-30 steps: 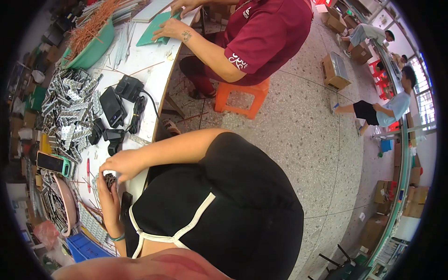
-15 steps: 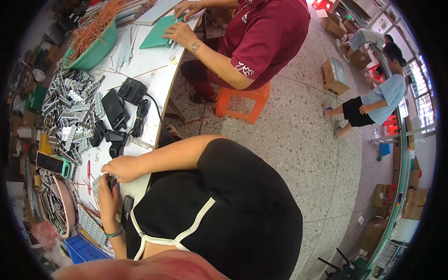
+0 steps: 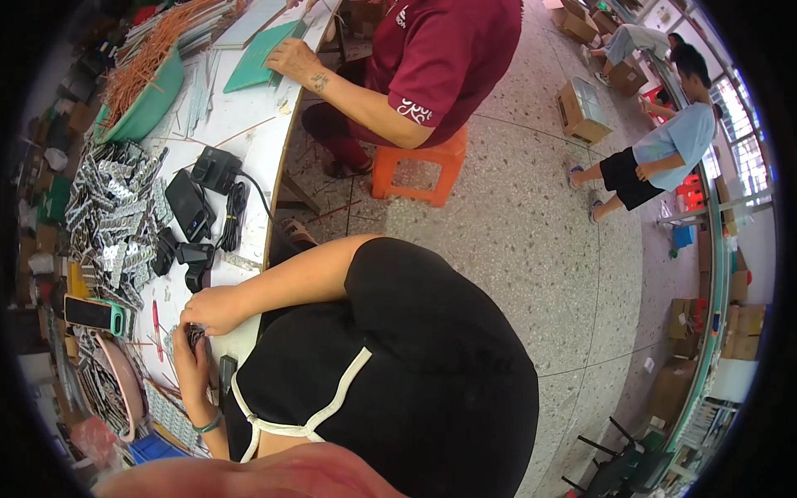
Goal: Assembling and inspecting electronic component strips at a workbench.
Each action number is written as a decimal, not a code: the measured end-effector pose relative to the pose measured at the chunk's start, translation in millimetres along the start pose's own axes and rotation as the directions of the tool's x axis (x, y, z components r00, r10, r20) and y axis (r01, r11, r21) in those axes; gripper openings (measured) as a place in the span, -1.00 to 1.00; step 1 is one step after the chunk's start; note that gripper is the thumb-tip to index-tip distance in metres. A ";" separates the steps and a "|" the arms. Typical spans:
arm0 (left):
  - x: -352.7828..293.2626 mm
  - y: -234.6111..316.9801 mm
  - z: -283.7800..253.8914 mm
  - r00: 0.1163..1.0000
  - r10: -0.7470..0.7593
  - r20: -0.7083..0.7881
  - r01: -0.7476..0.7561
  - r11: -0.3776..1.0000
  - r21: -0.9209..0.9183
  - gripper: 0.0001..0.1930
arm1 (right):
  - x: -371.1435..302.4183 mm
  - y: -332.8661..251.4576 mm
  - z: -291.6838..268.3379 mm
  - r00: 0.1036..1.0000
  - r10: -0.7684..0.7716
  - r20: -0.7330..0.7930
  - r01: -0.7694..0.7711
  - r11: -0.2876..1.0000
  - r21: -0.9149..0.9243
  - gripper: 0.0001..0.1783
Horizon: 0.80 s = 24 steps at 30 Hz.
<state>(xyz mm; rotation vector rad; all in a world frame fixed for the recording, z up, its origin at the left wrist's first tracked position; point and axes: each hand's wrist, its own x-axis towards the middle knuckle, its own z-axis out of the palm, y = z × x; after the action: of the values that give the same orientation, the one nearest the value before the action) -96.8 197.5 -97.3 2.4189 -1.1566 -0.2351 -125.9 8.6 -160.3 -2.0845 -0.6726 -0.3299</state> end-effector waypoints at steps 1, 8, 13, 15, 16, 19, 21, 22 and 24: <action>0.5 0.6 -0.1 1.000 -0.009 0.003 0.009 1.000 -0.018 -0.59 | 0.0 0.3 0.1 1.000 -0.011 -0.007 0.011 1.000 0.008 -0.49; -2.4 -1.4 -0.9 0.999 0.032 -0.015 -0.032 0.999 -0.011 -0.57 | -1.2 -1.8 -2.5 0.999 -0.017 -0.037 0.018 0.999 0.031 -0.51; -2.1 0.8 -3.0 0.998 -0.034 0.052 0.034 0.999 -0.012 -0.56 | 0.4 3.5 6.4 0.999 -0.029 -0.043 0.031 0.998 0.055 -0.52; -1.9 5.6 -2.2 0.995 -0.065 0.069 0.065 0.998 -0.001 -0.55 | -0.9 1.0 3.2 0.998 -0.036 -0.045 0.038 0.998 0.045 -0.52; -2.0 6.9 -1.2 0.999 -0.037 0.037 0.038 0.999 -0.008 -0.59 | -1.4 -0.7 2.5 0.999 -0.032 -0.040 0.033 0.999 0.041 -0.52; -0.8 10.2 -1.5 1.000 -0.017 0.022 0.018 1.000 -0.023 -0.65 | -2.9 0.1 4.0 0.997 -0.042 -0.066 0.045 0.998 0.045 -0.55; -0.9 9.3 -1.9 0.999 -0.030 0.038 0.032 0.999 -0.029 -0.66 | -2.3 0.3 3.0 0.994 -0.059 -0.094 0.064 0.996 0.058 -0.57; -0.4 8.0 -0.9 0.999 -0.040 0.032 0.042 0.998 -0.041 -0.66 | -2.2 0.5 2.3 0.994 -0.057 -0.092 0.063 0.996 0.058 -0.57; 0.4 8.4 -1.2 0.998 -0.051 0.032 0.052 0.997 -0.052 -0.67 | -1.7 0.7 2.4 0.994 -0.053 -0.094 0.058 0.996 0.062 -0.58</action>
<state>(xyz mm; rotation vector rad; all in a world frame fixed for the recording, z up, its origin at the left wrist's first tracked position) -102.0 192.9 -92.3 2.4090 -1.0888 -0.3161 -127.0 9.7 -162.9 -1.9796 -0.6779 -0.4281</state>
